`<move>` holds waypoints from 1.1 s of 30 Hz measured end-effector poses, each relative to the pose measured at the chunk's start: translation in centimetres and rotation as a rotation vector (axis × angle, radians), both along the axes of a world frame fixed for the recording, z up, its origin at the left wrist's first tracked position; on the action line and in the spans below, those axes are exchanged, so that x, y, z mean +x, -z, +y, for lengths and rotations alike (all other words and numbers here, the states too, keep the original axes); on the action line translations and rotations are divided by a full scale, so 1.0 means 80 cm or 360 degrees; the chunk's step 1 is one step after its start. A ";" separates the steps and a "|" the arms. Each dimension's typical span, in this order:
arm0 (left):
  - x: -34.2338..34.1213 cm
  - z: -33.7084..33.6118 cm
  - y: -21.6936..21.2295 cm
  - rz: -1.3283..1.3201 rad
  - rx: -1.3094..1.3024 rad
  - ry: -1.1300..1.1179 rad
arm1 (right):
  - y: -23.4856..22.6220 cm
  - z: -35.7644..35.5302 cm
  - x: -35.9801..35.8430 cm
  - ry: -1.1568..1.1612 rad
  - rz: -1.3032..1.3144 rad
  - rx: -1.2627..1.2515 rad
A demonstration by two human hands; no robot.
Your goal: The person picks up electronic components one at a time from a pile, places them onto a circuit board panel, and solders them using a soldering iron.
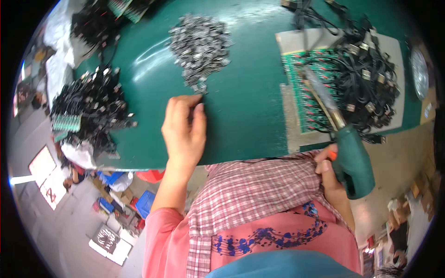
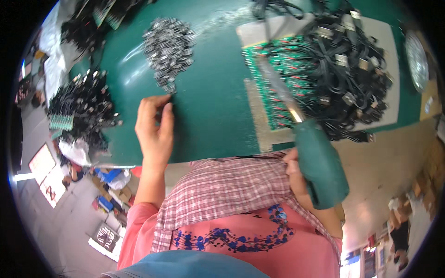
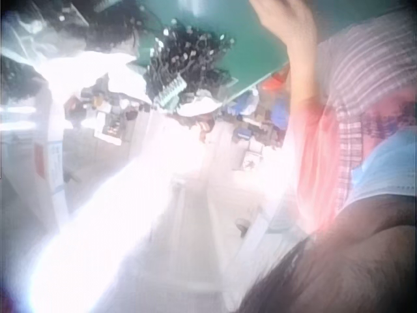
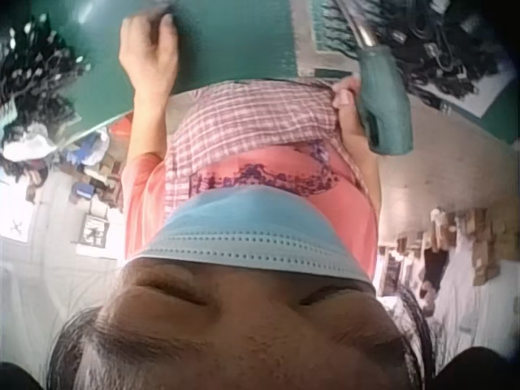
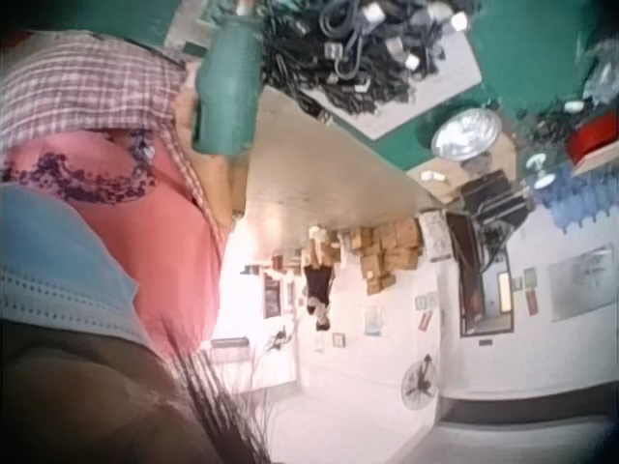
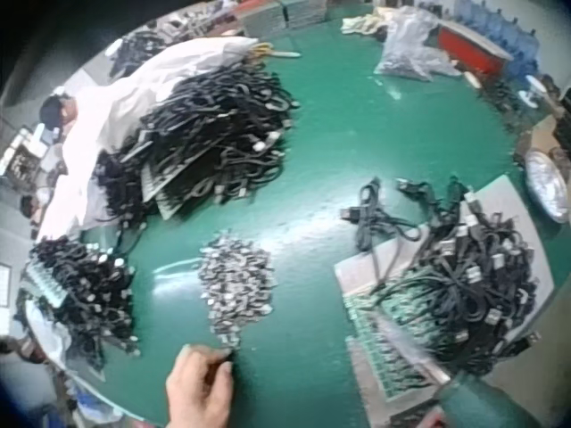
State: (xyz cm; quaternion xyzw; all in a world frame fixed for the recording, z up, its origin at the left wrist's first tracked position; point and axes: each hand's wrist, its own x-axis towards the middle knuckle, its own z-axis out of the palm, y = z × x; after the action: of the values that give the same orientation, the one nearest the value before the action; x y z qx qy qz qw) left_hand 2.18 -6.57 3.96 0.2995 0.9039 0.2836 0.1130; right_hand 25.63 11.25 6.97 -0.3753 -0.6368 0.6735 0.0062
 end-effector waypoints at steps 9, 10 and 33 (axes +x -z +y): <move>-0.008 0.005 0.016 0.0367 0.0060 0.0165 | -0.001 -0.005 0.000 0.0170 0.0005 0.0045; -0.011 0.006 0.017 0.0551 -0.0059 0.0335 | -0.001 -0.006 0.000 0.0164 0.0052 0.0041; 0.003 0.027 -0.022 -0.0899 0.0454 -0.0135 | 0.002 -0.018 -0.017 0.0281 0.0301 -0.0065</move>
State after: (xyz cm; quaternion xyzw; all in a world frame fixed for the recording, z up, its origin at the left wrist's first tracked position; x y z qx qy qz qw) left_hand 2.40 -4.40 5.72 0.1837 0.7997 0.4838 0.3044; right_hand 24.30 9.85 6.84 -0.3649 -0.5840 0.7155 0.1178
